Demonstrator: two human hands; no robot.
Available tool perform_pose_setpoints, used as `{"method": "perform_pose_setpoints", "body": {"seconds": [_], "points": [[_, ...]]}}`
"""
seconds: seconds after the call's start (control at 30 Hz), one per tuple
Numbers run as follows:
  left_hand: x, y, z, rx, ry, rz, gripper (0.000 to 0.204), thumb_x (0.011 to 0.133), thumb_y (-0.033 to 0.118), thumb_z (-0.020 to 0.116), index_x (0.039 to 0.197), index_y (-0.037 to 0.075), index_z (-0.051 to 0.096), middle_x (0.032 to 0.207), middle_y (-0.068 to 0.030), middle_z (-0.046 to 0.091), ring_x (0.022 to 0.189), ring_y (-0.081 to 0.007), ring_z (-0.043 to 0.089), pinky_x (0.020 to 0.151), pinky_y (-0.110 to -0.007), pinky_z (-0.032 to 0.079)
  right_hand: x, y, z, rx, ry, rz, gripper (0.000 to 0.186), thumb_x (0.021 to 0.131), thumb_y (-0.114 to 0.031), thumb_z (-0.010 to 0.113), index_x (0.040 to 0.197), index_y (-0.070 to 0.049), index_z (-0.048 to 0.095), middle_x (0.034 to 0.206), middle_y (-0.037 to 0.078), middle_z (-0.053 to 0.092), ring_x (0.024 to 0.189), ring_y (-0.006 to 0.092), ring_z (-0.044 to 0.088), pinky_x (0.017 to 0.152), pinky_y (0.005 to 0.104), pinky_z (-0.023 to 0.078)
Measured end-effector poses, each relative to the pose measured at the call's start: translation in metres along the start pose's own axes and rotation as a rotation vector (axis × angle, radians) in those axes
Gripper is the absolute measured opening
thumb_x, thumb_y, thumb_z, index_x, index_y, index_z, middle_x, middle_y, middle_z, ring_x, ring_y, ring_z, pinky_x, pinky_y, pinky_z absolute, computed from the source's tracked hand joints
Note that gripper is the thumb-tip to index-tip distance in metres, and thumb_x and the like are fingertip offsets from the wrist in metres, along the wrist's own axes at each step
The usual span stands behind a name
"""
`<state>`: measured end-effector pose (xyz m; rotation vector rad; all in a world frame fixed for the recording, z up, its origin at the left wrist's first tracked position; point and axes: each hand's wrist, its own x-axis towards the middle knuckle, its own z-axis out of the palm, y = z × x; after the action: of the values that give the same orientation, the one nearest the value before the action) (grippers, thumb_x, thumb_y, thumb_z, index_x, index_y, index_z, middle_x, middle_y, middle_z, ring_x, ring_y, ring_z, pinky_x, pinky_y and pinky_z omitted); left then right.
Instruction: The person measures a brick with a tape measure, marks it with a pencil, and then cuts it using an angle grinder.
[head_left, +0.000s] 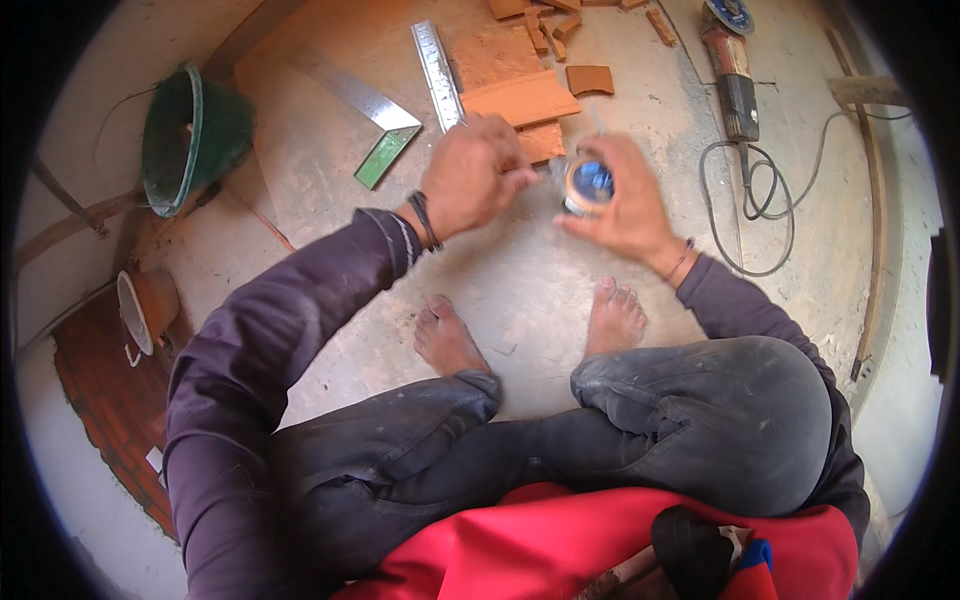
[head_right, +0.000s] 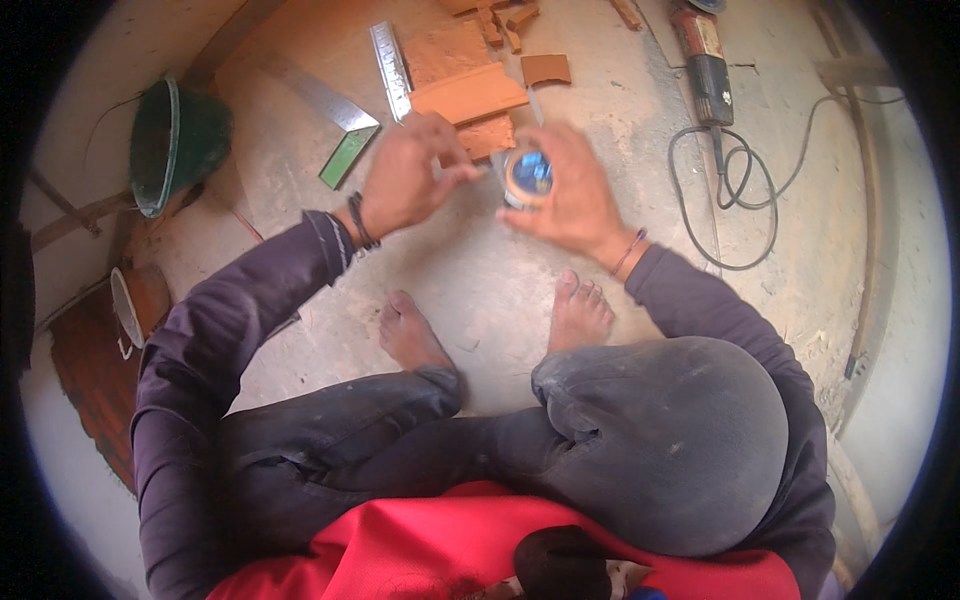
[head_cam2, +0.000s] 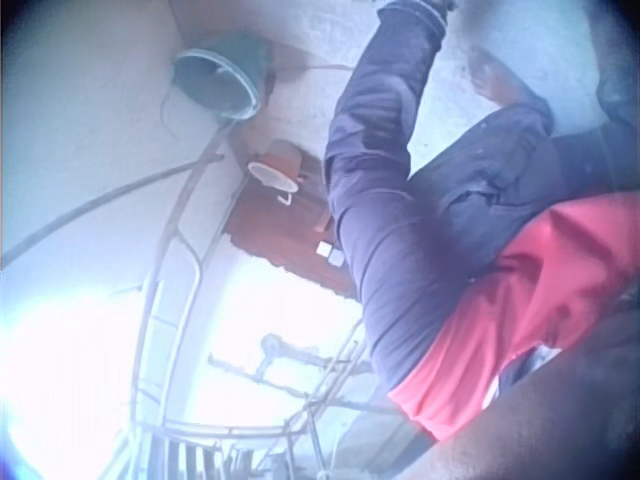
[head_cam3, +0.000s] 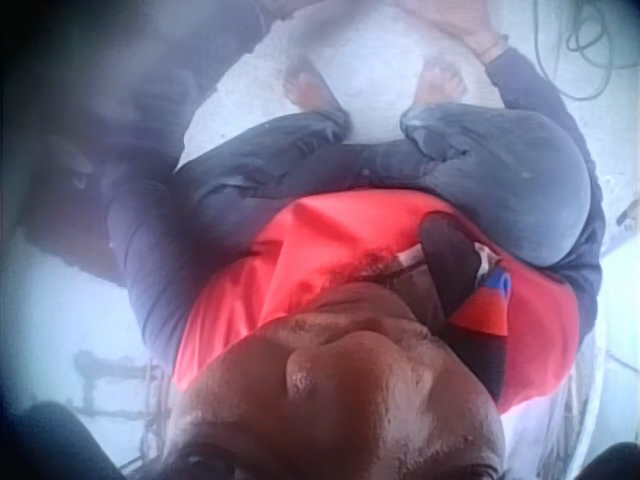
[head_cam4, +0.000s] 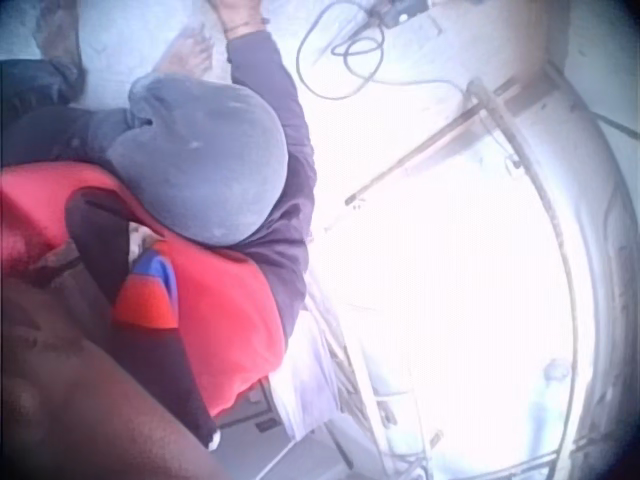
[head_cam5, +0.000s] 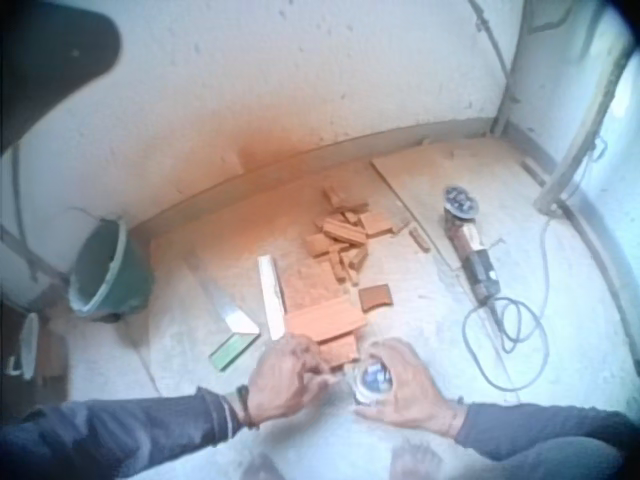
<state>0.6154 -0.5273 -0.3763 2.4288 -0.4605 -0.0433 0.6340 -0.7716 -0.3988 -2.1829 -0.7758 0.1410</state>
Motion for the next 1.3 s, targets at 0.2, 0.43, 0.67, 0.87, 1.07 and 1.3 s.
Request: {"method": "perform_pose_setpoints", "body": {"seconds": [0.2,0.43,0.67,0.87,1.07,1.3], "points": [[-0.042,-0.049,0.009,-0.097,0.166,0.081,0.032,0.083,0.020,0.078,0.106,0.005,0.062,0.100,-0.0139,0.061,0.097,-0.0350,0.058,0.087,-0.043,0.046,-0.037,-0.003,0.039,0.052,-0.110,0.069,0.078,0.061,-0.017,0.089,0.128,-0.007,0.051,0.126,0.017,0.050,0.122,0.0382,0.047,0.103,0.0443,0.042],[-0.060,-0.127,-0.016,0.516,0.049,-0.556,0.054,0.086,0.045,0.071,0.115,0.000,0.060,0.116,-0.0207,0.056,0.111,-0.0374,0.053,0.097,-0.050,0.039,-0.051,0.003,0.041,-0.091,-0.239,-0.012,0.076,0.063,-0.018,0.089,0.129,-0.008,0.052,0.127,0.016,0.051,0.123,0.0360,0.048,0.103,0.0444,0.041],[-0.085,-0.140,-0.008,0.340,0.201,-0.249,0.047,0.089,0.027,0.070,0.117,-0.005,0.050,0.109,-0.0254,0.052,0.100,-0.0427,0.051,0.092,-0.048,0.041,-0.045,0.009,0.028,-0.117,-0.073,-0.035,0.065,0.073,-0.026,0.081,0.129,-0.008,0.053,0.125,0.016,0.054,0.119,0.0350,0.050,0.101,0.0455,0.038],[-0.062,-0.069,-0.008,0.235,0.200,-0.019,0.046,0.087,0.023,0.073,0.116,-0.003,0.050,0.106,-0.0235,0.051,0.097,-0.0399,0.051,0.088,-0.047,0.043,-0.020,0.012,0.019,-0.051,0.231,-0.008,0.047,0.079,-0.020,0.075,0.121,-0.007,0.057,0.113,0.014,0.059,0.104,0.0334,0.056,0.090,0.0426,0.044],[-0.013,-0.031,0.022,0.201,0.045,0.070,0.045,0.087,0.023,0.073,0.119,-0.001,0.053,0.107,-0.0213,0.050,0.099,-0.0380,0.051,0.087,-0.047,0.042,0.010,0.009,0.034,0.211,0.358,0.181,0.035,0.080,-0.013,0.077,0.112,-0.007,0.062,0.103,0.010,0.062,0.083,0.0232,0.063,0.071,0.0341,0.051],[0.003,-0.028,0.034,0.289,-0.037,-0.014,0.049,0.086,0.030,0.075,0.120,0.002,0.054,0.111,-0.0194,0.050,0.103,-0.0359,0.050,0.089,-0.050,0.038,0.027,0.014,0.055,0.570,0.365,0.335,0.029,0.082,-0.002,0.075,0.109,-0.003,0.064,0.101,0.008,0.064,0.081,0.0157,0.067,0.068,0.0272,0.056]]}}
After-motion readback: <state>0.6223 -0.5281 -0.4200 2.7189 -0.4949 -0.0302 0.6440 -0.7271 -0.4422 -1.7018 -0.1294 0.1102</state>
